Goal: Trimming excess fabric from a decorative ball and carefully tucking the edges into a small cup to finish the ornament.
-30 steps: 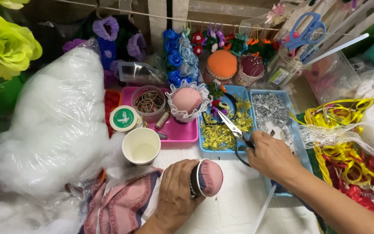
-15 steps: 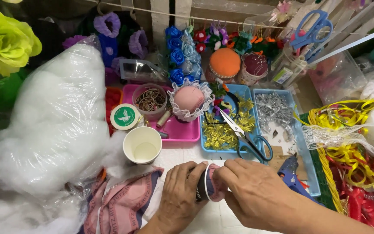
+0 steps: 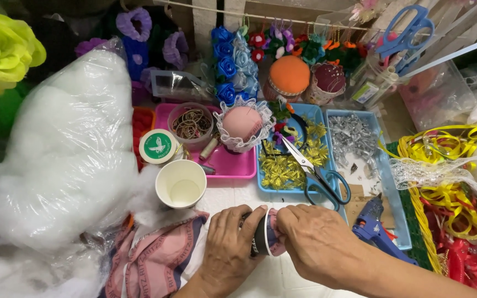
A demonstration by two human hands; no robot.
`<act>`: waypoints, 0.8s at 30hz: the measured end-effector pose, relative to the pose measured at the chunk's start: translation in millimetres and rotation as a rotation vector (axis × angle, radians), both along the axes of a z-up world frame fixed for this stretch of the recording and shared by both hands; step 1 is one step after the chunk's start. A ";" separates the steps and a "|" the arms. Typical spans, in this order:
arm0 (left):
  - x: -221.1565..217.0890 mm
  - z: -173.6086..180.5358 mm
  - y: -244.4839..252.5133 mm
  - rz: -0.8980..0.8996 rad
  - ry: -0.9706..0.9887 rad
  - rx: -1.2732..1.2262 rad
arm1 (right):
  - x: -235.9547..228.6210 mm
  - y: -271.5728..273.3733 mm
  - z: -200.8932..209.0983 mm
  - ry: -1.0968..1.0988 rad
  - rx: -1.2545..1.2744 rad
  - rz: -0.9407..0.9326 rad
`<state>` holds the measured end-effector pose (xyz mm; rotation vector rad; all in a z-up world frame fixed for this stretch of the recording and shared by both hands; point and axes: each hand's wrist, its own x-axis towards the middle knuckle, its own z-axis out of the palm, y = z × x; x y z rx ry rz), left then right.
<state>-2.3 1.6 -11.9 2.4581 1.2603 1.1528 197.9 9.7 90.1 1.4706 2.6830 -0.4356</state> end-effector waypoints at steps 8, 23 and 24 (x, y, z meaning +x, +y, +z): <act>0.8 12.3 -0.6 0.001 -0.047 0.038 | 7.5 -1.4 6.5 0.206 -0.027 0.057; 3.9 15.4 -1.1 -0.028 -0.136 0.024 | 8.7 -2.6 19.8 0.384 -0.137 0.045; 4.2 16.5 -1.0 -0.027 -0.147 0.026 | 9.1 -2.5 19.4 0.403 -0.131 0.047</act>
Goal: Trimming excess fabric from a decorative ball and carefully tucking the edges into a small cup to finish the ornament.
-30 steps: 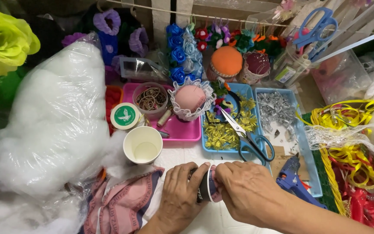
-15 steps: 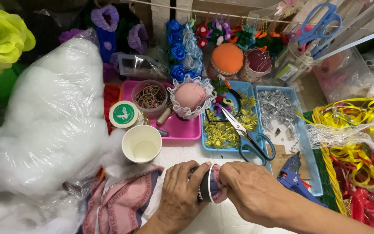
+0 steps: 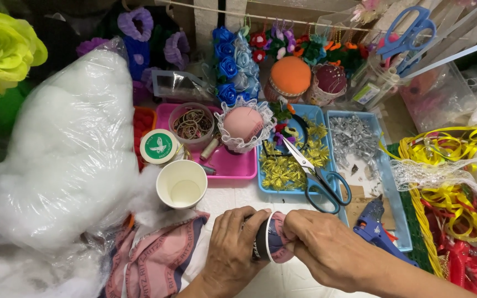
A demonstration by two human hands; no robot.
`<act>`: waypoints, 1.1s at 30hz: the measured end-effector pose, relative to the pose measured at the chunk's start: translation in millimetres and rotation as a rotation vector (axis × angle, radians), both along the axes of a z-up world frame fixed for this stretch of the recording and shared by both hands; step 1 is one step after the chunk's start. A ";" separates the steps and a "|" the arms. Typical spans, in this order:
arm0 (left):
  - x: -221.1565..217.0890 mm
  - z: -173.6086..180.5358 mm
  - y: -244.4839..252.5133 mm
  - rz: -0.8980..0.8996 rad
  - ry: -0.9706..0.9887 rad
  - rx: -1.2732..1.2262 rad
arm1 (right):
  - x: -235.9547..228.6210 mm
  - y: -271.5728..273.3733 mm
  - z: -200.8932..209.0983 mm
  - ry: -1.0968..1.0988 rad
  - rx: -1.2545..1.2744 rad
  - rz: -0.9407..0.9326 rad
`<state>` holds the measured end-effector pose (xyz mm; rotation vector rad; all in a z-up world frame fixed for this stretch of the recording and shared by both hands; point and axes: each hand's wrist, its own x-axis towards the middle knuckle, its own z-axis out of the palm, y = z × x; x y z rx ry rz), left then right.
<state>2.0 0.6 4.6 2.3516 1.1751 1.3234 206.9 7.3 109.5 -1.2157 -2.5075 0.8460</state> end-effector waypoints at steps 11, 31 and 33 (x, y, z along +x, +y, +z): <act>-3.3 -0.9 0.7 0.014 0.008 -0.022 | -1.4 -5.1 2.9 0.011 -0.004 -0.108; -8.1 6.1 2.0 -0.224 -0.203 -0.363 | 22.9 8.8 11.8 0.079 0.063 -0.172; -9.5 0.6 4.9 -0.180 -0.278 -0.356 | 40.1 17.0 16.1 -0.026 0.158 -0.348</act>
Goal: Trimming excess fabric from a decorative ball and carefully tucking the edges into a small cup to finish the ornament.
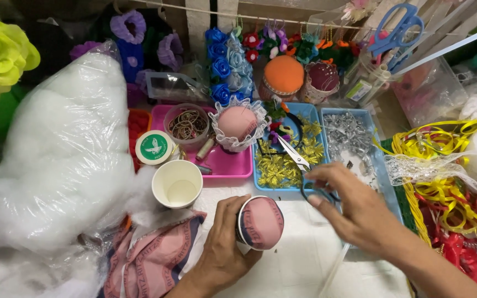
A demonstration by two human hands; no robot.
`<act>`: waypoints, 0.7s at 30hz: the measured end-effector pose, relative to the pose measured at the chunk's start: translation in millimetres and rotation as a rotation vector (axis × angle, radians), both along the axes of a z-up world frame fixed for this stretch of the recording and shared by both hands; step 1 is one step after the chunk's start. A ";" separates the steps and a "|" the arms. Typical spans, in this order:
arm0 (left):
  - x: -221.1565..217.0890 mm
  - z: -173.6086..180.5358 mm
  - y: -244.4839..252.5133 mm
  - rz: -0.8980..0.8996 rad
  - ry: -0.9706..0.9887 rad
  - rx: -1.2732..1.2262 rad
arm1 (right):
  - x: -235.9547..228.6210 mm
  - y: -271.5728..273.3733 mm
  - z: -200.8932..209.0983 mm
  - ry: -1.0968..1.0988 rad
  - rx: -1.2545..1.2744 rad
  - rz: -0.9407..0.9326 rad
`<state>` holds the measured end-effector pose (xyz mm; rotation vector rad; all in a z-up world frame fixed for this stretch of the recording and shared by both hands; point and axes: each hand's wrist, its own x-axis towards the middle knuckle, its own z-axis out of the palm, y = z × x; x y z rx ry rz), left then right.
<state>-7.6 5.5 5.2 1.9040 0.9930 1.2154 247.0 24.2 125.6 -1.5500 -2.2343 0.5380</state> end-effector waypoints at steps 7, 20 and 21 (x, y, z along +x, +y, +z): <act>0.9 -11.9 3.4 0.050 -0.051 0.042 | 32.6 26.4 -38.8 -0.542 -0.256 -0.290; -3.4 -2.9 0.4 -0.077 -0.060 -0.429 | 11.3 24.1 -48.3 -0.789 -0.143 -0.253; -4.3 -2.4 0.0 -0.111 -0.086 -0.421 | 8.3 23.2 -39.8 -0.791 -0.177 -0.286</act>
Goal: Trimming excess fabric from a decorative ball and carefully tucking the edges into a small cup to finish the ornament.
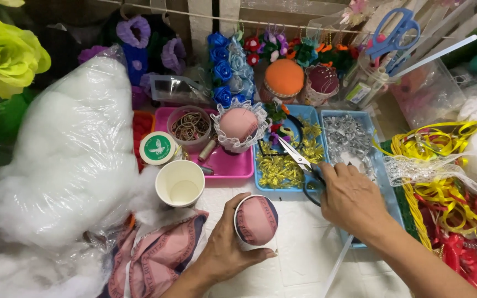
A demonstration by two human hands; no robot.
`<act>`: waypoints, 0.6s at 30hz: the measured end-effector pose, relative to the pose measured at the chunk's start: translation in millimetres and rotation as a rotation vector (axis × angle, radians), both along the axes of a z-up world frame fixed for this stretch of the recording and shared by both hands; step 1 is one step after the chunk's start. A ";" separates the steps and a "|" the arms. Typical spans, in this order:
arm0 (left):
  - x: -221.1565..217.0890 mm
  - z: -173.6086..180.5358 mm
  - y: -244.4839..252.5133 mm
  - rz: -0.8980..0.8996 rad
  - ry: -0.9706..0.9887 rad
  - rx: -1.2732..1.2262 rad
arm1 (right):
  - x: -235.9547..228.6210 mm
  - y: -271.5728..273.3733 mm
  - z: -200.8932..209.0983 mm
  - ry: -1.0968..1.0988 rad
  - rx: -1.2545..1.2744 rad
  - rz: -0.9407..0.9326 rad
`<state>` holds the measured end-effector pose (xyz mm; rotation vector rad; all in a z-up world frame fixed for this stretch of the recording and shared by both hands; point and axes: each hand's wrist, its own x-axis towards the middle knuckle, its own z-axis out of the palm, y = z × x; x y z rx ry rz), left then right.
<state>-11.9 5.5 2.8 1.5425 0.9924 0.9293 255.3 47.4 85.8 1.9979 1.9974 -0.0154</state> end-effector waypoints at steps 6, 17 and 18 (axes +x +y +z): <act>1.9 -0.9 1.7 0.060 0.035 -0.015 | -37.5 -37.5 35.6 0.651 0.060 0.417; 3.2 -13.0 1.4 0.111 0.002 0.166 | -81.3 -38.1 19.2 0.555 0.231 0.564; 4.1 -14.3 2.3 0.109 0.003 0.191 | -82.0 -36.6 18.0 0.533 0.230 0.558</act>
